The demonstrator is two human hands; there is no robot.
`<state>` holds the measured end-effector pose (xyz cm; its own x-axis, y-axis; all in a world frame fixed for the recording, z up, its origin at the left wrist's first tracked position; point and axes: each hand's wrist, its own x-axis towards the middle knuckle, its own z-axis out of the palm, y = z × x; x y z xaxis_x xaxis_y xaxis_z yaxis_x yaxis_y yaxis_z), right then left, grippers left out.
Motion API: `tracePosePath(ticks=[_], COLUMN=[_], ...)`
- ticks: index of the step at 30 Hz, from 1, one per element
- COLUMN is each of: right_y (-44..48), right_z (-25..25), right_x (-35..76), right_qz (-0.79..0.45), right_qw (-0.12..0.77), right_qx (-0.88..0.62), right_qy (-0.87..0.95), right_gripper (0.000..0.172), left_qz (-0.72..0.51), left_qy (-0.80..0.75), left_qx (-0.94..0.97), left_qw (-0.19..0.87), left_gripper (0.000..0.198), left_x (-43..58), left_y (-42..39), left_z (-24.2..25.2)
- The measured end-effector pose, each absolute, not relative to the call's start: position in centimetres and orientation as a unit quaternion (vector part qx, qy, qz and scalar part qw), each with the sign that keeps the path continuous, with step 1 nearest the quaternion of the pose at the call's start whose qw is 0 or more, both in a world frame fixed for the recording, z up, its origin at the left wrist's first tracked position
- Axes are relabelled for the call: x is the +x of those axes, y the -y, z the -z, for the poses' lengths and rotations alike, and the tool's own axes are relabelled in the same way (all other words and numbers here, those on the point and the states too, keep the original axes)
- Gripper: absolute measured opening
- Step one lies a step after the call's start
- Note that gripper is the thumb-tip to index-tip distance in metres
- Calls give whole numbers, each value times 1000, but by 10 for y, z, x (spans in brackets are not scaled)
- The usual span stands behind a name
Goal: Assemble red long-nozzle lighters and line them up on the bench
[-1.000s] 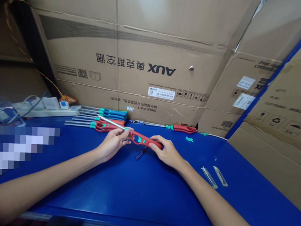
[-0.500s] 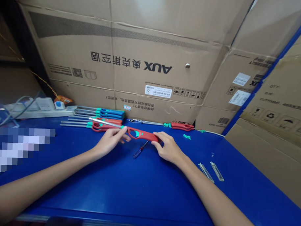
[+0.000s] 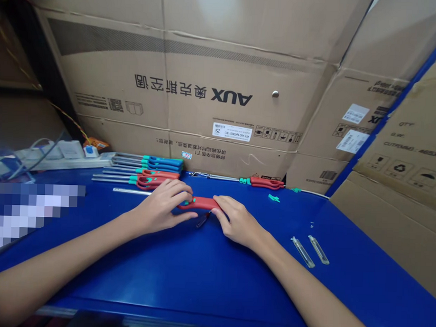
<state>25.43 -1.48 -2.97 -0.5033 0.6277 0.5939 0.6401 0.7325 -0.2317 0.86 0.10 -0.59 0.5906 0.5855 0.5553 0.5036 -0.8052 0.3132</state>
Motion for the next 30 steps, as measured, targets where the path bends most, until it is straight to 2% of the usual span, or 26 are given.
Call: tracePosePath(ticks=[11,17,22,25,30], right_y=[16,7,-2,-2,1], right_z=[30,28,30,30,28], right_x=[250,260,271,271,267], right_qz=[6,-8,0,-8,-16], right_qw=[408,396,379,366,346], right_qx=[-353,-413,-432,-429,-425], right_qy=[842,820,818,826,836], right_gripper=[36,34,29,29,28], left_qz=[-326,-322,-215,-200,-213], left_qy=[-334,-398,-476,-504,-516], left_qx=[884,859,851,839,829], left_qw=[39,0,-55,-44,-26], left_gripper=[33,29,36,31,36], left_x=[2,-27,-66,-85,-98], left_y=[-3,-29,-57,-70,-79], left_z=[-1,-9,-15,-13,-6])
